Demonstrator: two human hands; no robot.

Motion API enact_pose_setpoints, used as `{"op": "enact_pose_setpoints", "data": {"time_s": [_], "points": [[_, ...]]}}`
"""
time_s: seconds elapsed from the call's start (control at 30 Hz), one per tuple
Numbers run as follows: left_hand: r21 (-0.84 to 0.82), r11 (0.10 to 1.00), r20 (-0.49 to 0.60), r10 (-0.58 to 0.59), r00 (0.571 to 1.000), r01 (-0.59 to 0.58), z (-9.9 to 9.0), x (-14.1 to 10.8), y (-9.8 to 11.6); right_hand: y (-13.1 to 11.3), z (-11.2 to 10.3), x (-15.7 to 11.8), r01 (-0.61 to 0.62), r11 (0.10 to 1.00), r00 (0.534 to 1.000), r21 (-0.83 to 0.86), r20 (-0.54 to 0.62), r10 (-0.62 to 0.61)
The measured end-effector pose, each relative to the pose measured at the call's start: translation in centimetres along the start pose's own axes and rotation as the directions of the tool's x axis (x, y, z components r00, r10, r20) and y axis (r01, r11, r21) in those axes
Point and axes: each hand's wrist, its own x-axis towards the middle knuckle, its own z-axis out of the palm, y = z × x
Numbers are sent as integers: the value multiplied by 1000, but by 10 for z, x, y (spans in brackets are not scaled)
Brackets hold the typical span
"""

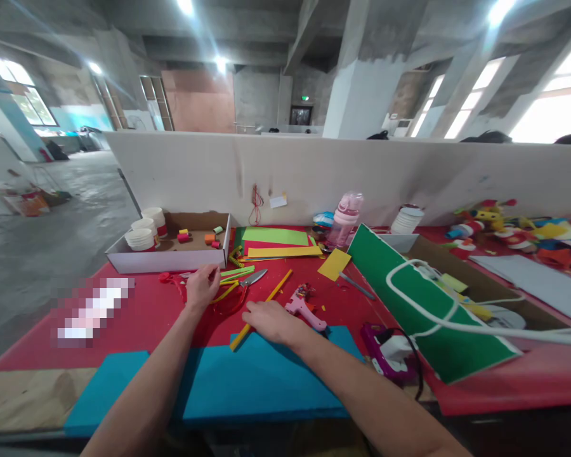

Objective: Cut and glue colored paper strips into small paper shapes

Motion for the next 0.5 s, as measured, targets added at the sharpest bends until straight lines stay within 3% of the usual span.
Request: {"op": "enact_pose_setpoints", "data": {"time_s": [0.07,0.1,0.13,0.2,0.27,0.3,0.33,0.37,0.43,0.5], "points": [[-69,998,30,9,1000,-7,1,0,1,6,-1,5,-67,988,984,140,-154,89],[-125,992,50,9,999,-3,3,0,2,9,-3,7,-91,959,948,270,-270,166],[-198,980,76,10,997,6,4,-1,3,11,-4,10,-78,902,883,424,-391,260],[-390,919,149,8,989,52,9,-2,7,11,-8,16,84,727,690,682,-566,451],[-614,774,265,13,964,158,14,-4,13,5,-9,24,292,593,515,751,-645,564],[-708,661,331,3,944,247,15,-5,17,1,-8,28,361,575,462,734,-676,574],[-776,522,407,-16,913,355,16,-6,20,-5,-5,32,406,586,432,701,-712,553],[-802,367,494,-33,869,471,17,-6,24,-11,-2,35,427,613,436,665,-745,505],[-782,72,616,-62,785,619,15,-5,30,-23,8,40,466,679,487,567,-805,338],[-711,-135,701,-46,712,691,9,-3,33,-34,19,43,518,720,527,461,-835,156]]}}
